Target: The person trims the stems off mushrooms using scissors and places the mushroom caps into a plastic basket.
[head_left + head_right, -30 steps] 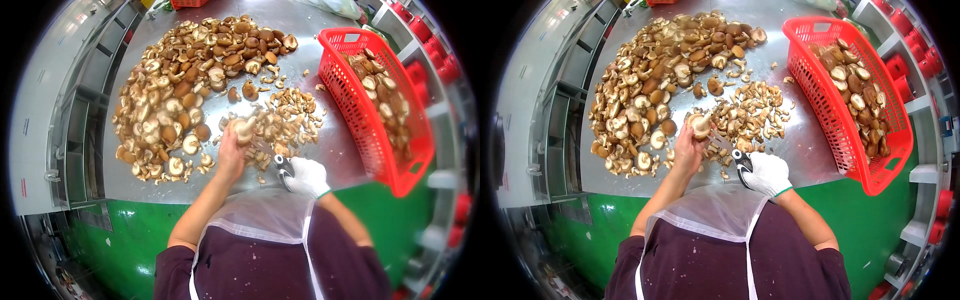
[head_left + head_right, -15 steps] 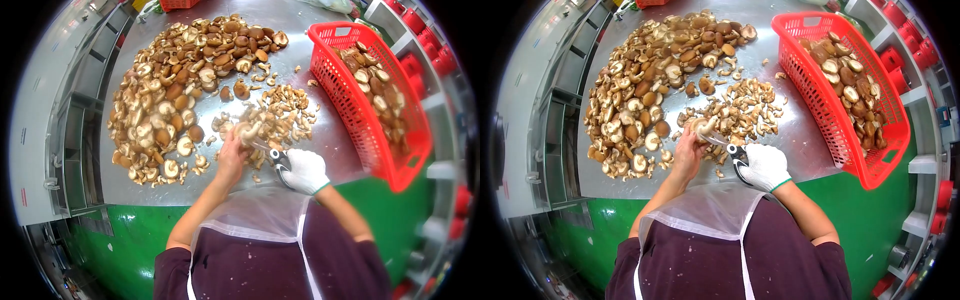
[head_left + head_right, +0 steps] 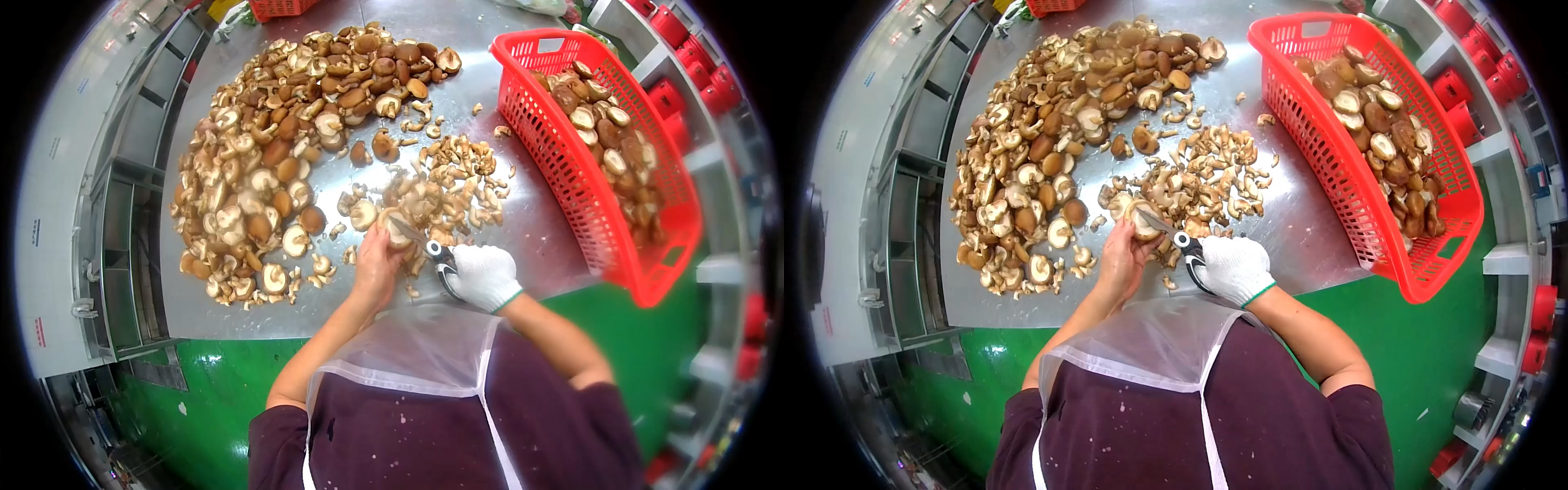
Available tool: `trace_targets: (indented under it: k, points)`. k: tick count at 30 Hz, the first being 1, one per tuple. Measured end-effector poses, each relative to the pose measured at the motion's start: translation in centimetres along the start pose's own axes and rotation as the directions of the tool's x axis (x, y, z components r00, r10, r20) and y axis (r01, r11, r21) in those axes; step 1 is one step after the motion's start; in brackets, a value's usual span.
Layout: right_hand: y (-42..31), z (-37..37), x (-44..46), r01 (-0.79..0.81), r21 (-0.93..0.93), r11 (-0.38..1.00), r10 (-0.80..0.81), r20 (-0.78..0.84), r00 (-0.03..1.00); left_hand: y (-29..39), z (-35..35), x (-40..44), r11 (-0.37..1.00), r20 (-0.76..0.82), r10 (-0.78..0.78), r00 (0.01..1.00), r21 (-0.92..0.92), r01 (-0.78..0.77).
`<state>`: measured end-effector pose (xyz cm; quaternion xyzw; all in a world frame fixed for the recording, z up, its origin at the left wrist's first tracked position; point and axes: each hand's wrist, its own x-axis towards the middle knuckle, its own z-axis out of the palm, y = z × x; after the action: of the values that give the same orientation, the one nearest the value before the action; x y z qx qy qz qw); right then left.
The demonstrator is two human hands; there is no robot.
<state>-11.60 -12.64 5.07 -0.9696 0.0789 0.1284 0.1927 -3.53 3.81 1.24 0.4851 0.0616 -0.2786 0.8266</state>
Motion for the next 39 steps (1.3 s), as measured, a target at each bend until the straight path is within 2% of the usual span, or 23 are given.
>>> trace_targets:
  k: [4, 6, 8, 9, 13, 15, 17, 18, 19, 22, 23, 25, 27, 28, 29, 30, 31, 33, 34, 35, 37, 38, 39]
  points:
    - [1.1, 2.7, 0.6, 0.136, 0.210, 0.968, -0.124, -0.069, 0.990, 0.6, -1.3, 0.6, 1.000, -0.001, -0.027, 1.000, 0.003, 0.027]
    - [1.8, 3.1, 0.2, 0.104, 0.477, 0.873, -0.071, -0.087, 0.994, 1.6, -1.3, 0.7, 0.997, -0.035, -0.050, 0.998, -0.063, 0.048]
    - [3.0, 3.7, -0.5, -0.034, 0.767, 0.640, 0.059, -0.005, 0.998, 1.5, -3.9, 1.5, 0.916, 0.221, -0.134, 0.966, -0.345, 0.206]
    - [3.5, 3.7, -0.8, 0.044, 0.748, 0.663, 0.076, -0.126, 0.989, 1.3, -5.2, 1.9, 0.838, 0.351, -0.142, 0.926, -0.455, 0.301]
    - [6.5, 5.6, -2.0, -0.058, 0.718, 0.693, 0.192, -0.106, 0.976, 1.7, -4.1, 1.8, 0.676, 0.616, -0.029, 0.787, -0.568, 0.469]
    - [6.9, 6.8, -2.7, -0.095, 0.790, 0.605, 0.246, -0.072, 0.967, 2.0, -3.1, 2.0, 0.717, 0.626, -0.089, 0.775, -0.499, 0.486]
    - [7.9, 9.1, -2.6, -0.082, 0.724, 0.685, 0.241, -0.119, 0.963, 2.4, -1.6, 2.6, 0.761, 0.623, -0.197, 0.757, -0.389, 0.518]
    - [8.1, 9.2, -2.9, 0.028, 0.675, 0.737, 0.200, -0.258, 0.945, 3.0, -0.3, 3.2, 0.854, 0.537, -0.294, 0.791, -0.223, 0.469]
    - [8.0, 8.9, -3.0, -0.019, 0.707, 0.707, 0.242, -0.216, 0.946, 4.0, 2.3, 3.4, 0.892, 0.427, -0.353, 0.832, -0.115, 0.438]
    - [7.9, 8.7, -2.8, -0.095, 0.875, 0.475, 0.321, -0.072, 0.944, 6.6, 10.6, 5.6, 0.929, 0.451, -0.313, 0.836, 0.327, 0.172]
    - [7.8, 8.5, -2.8, -0.042, 0.782, 0.622, 0.300, -0.189, 0.935, 5.9, 13.9, 6.8, 0.929, 0.434, -0.219, 0.874, 0.368, 0.050]
    - [7.4, 8.5, -2.8, -0.014, 0.785, 0.619, 0.287, -0.210, 0.935, 7.2, 19.5, 6.7, 0.940, 0.560, -0.264, 0.785, 0.333, 0.078]
    - [9.3, 10.5, -2.3, -0.158, 0.950, 0.269, 0.301, 0.073, 0.951, 7.0, 20.8, 4.6, 0.798, 0.802, -0.122, 0.584, 0.429, -0.423]
    - [10.1, 11.7, -2.2, -0.128, 0.962, 0.241, 0.286, 0.056, 0.956, 6.9, 21.5, 3.7, 0.675, 0.888, -0.045, 0.458, 0.365, -0.641]
    - [10.4, 12.5, -2.1, -0.098, 0.973, 0.211, 0.283, 0.035, 0.958, 5.1, 20.4, 3.9, 0.581, 0.921, -0.005, 0.388, 0.319, -0.749]
    - [9.1, 11.0, -2.6, -0.092, 0.950, 0.297, 0.309, -0.004, 0.951, 3.3, 19.3, 4.2, 0.474, 0.948, 0.036, 0.316, 0.262, -0.841]
    - [9.7, 11.3, -2.6, -0.111, 0.965, 0.238, 0.290, 0.038, 0.956, 0.7, 16.9, 5.8, 0.391, 0.973, 0.018, 0.231, 0.206, -0.897]
    - [8.9, 10.8, -2.6, -0.066, 0.944, 0.325, 0.306, -0.039, 0.951, 2.9, 11.2, 4.6, 0.611, 0.817, -0.241, 0.523, 0.546, -0.573]
    - [8.8, 10.8, -2.5, -0.068, 0.939, 0.336, 0.300, -0.038, 0.953, 1.0, 7.5, 5.2, 0.696, 0.638, -0.235, 0.734, 0.637, -0.331]
    - [8.9, 10.7, -2.5, -0.073, 0.935, 0.348, 0.294, -0.035, 0.955, 1.1, 4.1, 4.4, 0.659, 0.480, -0.075, 0.874, 0.681, -0.318]
    - [9.4, 10.8, -2.3, -0.084, 0.936, 0.342, 0.279, -0.015, 0.960, 0.3, -5.0, 4.5, 0.552, 0.252, 0.259, 0.932, 0.754, -0.357]
    - [9.8, 11.2, -2.1, -0.091, 0.943, 0.321, 0.274, -0.001, 0.962, 0.6, -9.3, 4.6, 0.523, 0.025, 0.325, 0.946, 0.828, -0.201]
    - [9.8, 11.4, -2.1, -0.099, 0.949, 0.300, 0.271, 0.015, 0.963, 0.7, -14.0, 4.8, 0.255, 0.022, 0.600, 0.799, 0.942, -0.218]
